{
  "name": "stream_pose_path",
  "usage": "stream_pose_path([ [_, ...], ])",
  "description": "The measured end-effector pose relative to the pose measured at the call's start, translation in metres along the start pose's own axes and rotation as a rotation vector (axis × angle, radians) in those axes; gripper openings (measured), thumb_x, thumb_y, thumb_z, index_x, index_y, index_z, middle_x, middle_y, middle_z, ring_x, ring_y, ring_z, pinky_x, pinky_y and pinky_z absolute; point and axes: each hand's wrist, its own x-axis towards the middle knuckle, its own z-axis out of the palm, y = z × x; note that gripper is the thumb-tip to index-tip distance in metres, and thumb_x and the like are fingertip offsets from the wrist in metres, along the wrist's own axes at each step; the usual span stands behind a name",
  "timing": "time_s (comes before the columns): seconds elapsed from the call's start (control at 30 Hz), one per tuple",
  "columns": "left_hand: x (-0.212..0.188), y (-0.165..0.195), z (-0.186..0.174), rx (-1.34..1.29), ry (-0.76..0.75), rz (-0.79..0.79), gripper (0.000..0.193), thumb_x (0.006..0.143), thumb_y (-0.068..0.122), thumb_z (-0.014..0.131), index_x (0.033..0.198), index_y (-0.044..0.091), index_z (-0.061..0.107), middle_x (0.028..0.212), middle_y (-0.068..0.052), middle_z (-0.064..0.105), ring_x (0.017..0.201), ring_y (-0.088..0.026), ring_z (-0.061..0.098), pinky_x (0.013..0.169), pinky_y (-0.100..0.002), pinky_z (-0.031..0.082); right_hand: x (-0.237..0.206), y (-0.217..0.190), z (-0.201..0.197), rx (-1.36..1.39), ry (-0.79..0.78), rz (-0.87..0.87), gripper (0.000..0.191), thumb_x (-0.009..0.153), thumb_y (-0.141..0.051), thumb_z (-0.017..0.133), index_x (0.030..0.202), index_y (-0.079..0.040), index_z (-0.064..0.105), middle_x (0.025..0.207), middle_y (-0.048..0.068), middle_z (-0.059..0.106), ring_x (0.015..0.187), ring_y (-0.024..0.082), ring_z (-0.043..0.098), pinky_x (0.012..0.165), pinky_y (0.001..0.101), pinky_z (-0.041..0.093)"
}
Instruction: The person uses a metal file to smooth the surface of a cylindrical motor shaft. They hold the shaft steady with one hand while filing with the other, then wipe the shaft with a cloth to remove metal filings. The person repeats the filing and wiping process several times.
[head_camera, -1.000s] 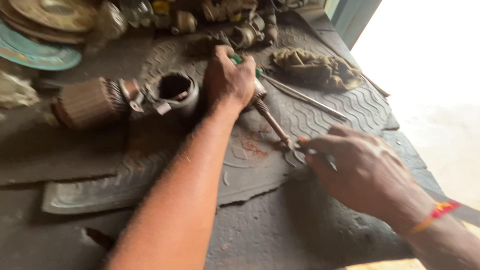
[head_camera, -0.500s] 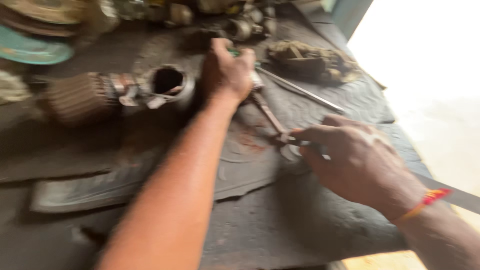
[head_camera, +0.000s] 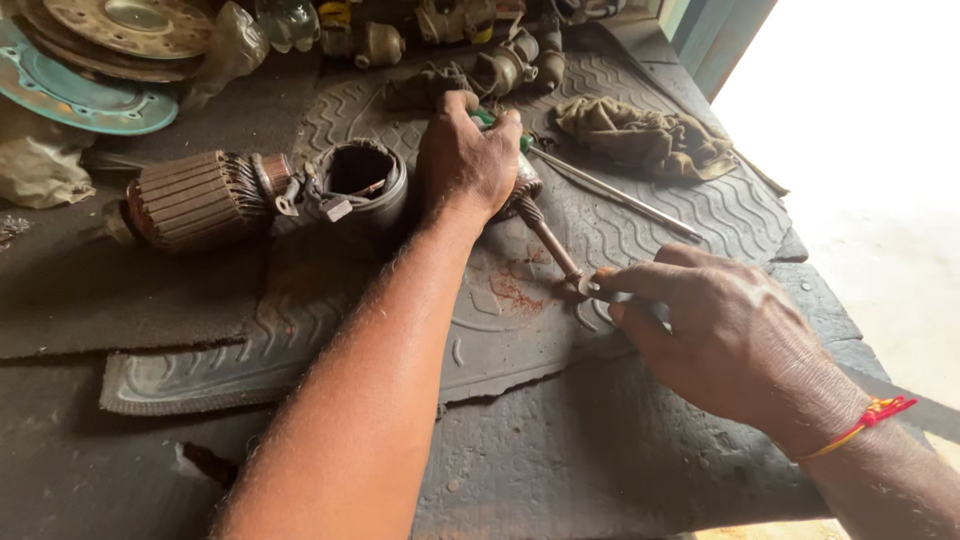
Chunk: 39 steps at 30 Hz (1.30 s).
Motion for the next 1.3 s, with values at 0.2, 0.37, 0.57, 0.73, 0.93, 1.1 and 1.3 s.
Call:
stream_pose_path([
  [0.2, -0.0015, 0.0041, -0.0016, 0.031, -0.022, -0.024, 0.061, 0.080, 0.044, 0.069, 0.123, 0.002, 0.059, 0.110, -0.018, 0.071, 0.103, -0.032, 0.070, 0.090, -0.042, 0.054, -0.0005, 0.0064, 0.0043, 0.036, 0.007, -0.024, 0.031, 0.089, -0.035, 0.068, 0.118, -0.027, 0.079, 0.089, 0.005, 0.073, 0.079, 0.025, 0.072, 0.071, 0.0430, 0.057],
  [0.37, -0.0019, 0.0073, -0.0042, 0.032, -0.047, -0.051, 0.061, 0.080, 0.044, 0.069, 0.124, 0.004, 0.059, 0.110, -0.018, 0.072, 0.103, -0.032, 0.071, 0.090, -0.041, 0.054, -0.0005, 0.0061, 0.0050, 0.038, -0.029, 0.014, 0.030, 0.091, -0.035, 0.065, 0.117, -0.028, 0.079, 0.095, 0.004, 0.075, 0.084, 0.024, 0.073, 0.077, 0.0421, 0.057],
  [0.57, -0.0020, 0.0099, -0.0055, 0.032, -0.073, -0.096, 0.060, 0.080, 0.044, 0.068, 0.125, 0.005, 0.060, 0.108, -0.016, 0.073, 0.101, -0.030, 0.073, 0.089, -0.041, 0.055, -0.0002, 0.0053, 0.0048, 0.046, 0.010, -0.029, 0.032, 0.089, -0.036, 0.067, 0.118, -0.027, 0.079, 0.089, 0.005, 0.076, 0.081, 0.026, 0.074, 0.075, 0.0439, 0.057],
  [0.73, -0.0023, 0.0075, -0.0044, 0.033, -0.040, -0.047, 0.060, 0.080, 0.044, 0.069, 0.123, 0.004, 0.060, 0.109, -0.018, 0.072, 0.102, -0.031, 0.071, 0.090, -0.042, 0.054, -0.0007, 0.0031, 0.0038, 0.015, -0.059, 0.024, 0.032, 0.092, -0.036, 0.062, 0.120, -0.029, 0.077, 0.096, 0.003, 0.075, 0.087, 0.024, 0.073, 0.078, 0.0421, 0.058],
  [0.93, -0.0005, 0.0050, -0.0013, 0.032, -0.026, -0.033, 0.058, 0.080, 0.043, 0.069, 0.121, 0.003, 0.062, 0.106, -0.019, 0.073, 0.100, -0.032, 0.072, 0.090, -0.042, 0.054, -0.0008, 0.0004, 0.0025, 0.031, -0.025, 0.009, 0.032, 0.091, -0.036, 0.065, 0.118, -0.028, 0.078, 0.095, 0.005, 0.075, 0.086, 0.026, 0.074, 0.078, 0.0434, 0.058],
  [1.1, -0.0004, 0.0038, -0.0013, 0.029, -0.035, -0.025, 0.056, 0.081, 0.043, 0.069, 0.120, 0.003, 0.062, 0.105, -0.019, 0.074, 0.099, -0.032, 0.072, 0.089, -0.042, 0.055, -0.0011, 0.0008, 0.0031, 0.030, 0.009, -0.015, 0.033, 0.089, -0.037, 0.068, 0.119, -0.027, 0.078, 0.092, 0.007, 0.075, 0.084, 0.028, 0.073, 0.076, 0.0451, 0.057],
  [1.3, -0.0006, 0.0052, -0.0018, 0.041, -0.033, -0.023, 0.057, 0.081, 0.044, 0.069, 0.120, 0.003, 0.062, 0.105, -0.019, 0.074, 0.100, -0.032, 0.072, 0.089, -0.042, 0.055, -0.0016, 0.0050, 0.0060, 0.030, -0.014, -0.017, 0.032, 0.092, -0.035, 0.063, 0.120, -0.028, 0.078, 0.096, 0.004, 0.076, 0.088, 0.025, 0.073, 0.079, 0.0431, 0.057],
])
